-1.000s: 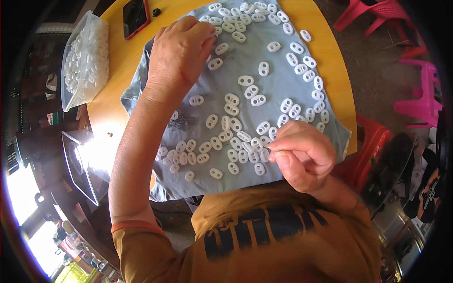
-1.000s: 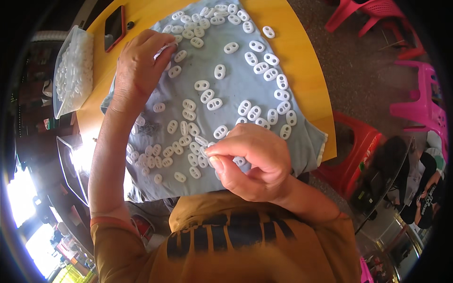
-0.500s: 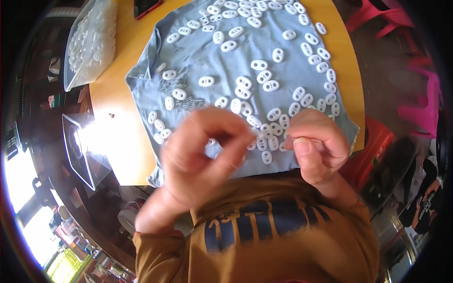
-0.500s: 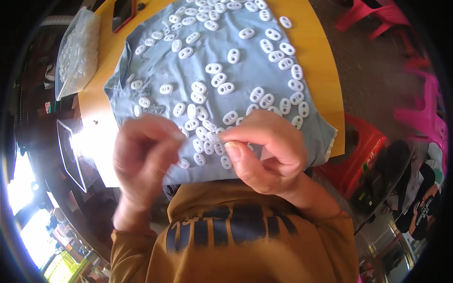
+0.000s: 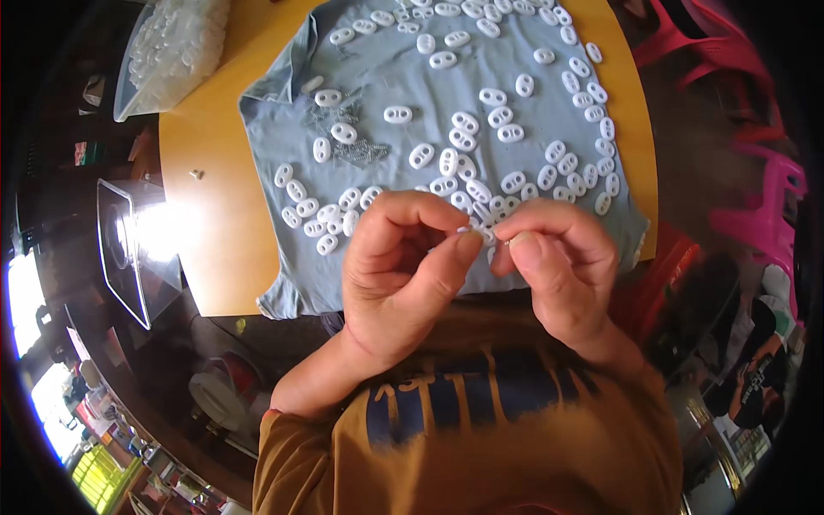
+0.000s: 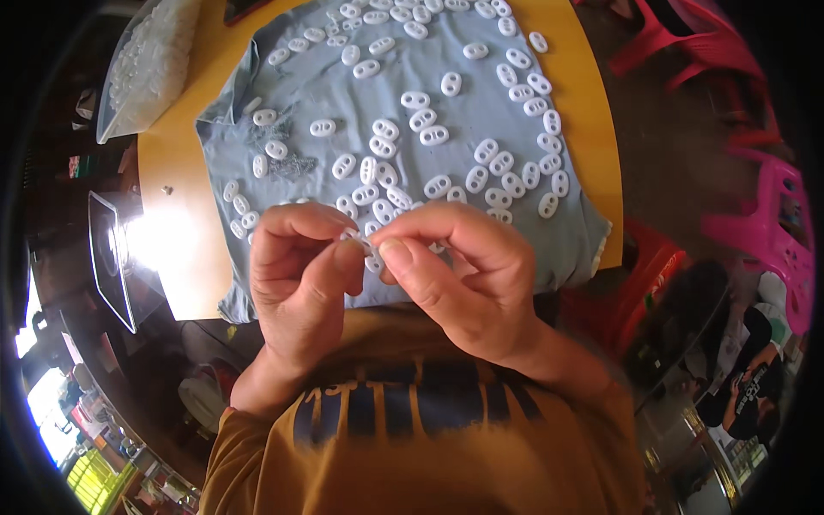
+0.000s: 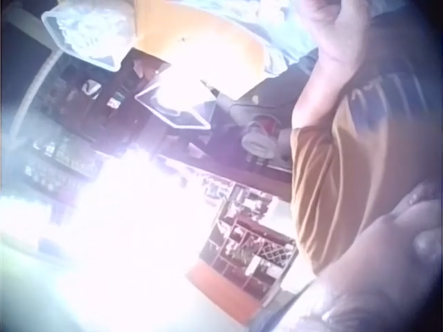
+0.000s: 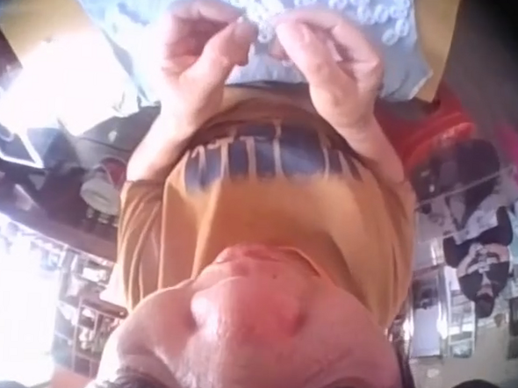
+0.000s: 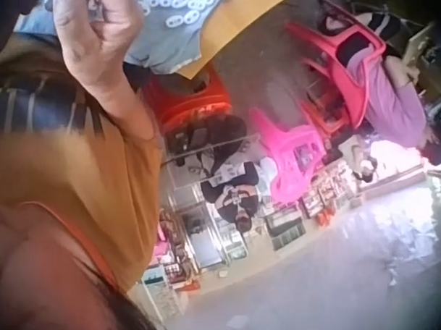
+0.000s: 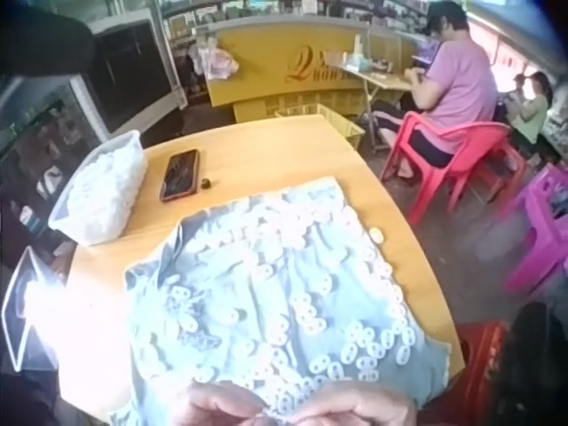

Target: Assembling small white plastic components by manually inserting metal pins.

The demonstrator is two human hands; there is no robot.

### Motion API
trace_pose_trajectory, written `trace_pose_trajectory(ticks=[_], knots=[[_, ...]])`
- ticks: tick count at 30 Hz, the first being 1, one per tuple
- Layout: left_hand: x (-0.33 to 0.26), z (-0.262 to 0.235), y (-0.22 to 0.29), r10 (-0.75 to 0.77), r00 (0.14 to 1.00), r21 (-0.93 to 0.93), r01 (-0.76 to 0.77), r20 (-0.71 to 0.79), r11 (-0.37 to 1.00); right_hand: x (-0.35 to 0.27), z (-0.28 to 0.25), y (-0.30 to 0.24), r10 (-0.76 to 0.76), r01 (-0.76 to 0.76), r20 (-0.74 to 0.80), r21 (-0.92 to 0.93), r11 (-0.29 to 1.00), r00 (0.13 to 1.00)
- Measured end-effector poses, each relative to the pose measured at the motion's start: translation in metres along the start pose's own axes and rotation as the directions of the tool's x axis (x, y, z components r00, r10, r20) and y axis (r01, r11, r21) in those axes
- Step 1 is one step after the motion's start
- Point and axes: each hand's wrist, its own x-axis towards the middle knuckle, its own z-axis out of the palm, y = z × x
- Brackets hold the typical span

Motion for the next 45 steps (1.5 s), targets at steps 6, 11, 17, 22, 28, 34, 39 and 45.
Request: trace_pose_trajectory(ticks=[6,11,17,22,28,34,39,45], knots=[[-0.003,0.001,-0.003,-0.027,0.999,-0.036,0.026,-0.018,0.999,-0.001,0.005,0.0,-0.003,0.004,-0.003,0.124,0.992,1.0],[-0.006,0.002,-0.005,0.015,1.0,-0.009,-0.015,0.006,1.0,-0.002,0.012,-0.004,0.127,-0.11,-0.062,0.222,0.969,0.99],[-0.007,0.002,-0.01,0.096,0.995,0.018,-0.097,0.04,0.995,-0.005,0.008,0.0,0.135,-0.116,-0.075,0.224,0.968,0.988],[-0.007,0.001,-0.011,0.109,0.993,0.071,-0.112,0.046,0.991,-0.004,0.006,0.002,0.147,-0.128,-0.057,0.26,0.957,0.987],[-0.008,0.004,-0.009,0.056,0.998,0.016,-0.056,0.011,0.998,-0.005,0.009,-0.001,0.215,-0.191,-0.046,0.304,0.933,0.976],[-0.007,0.001,-0.01,0.003,1.0,0.031,-0.004,0.031,0.999,-0.005,0.007,0.004,0.169,-0.153,-0.034,0.28,0.948,0.985],[-0.005,-0.001,-0.013,0.14,0.99,0.282,-0.141,0.024,0.949,-0.005,0.011,0.003,0.157,-0.137,-0.073,0.233,0.963,0.985],[0.004,-0.007,-0.019,0.549,0.774,0.623,-0.606,0.316,0.495,-0.005,0.009,0.008,0.067,-0.05,-0.072,0.212,0.976,0.995]])
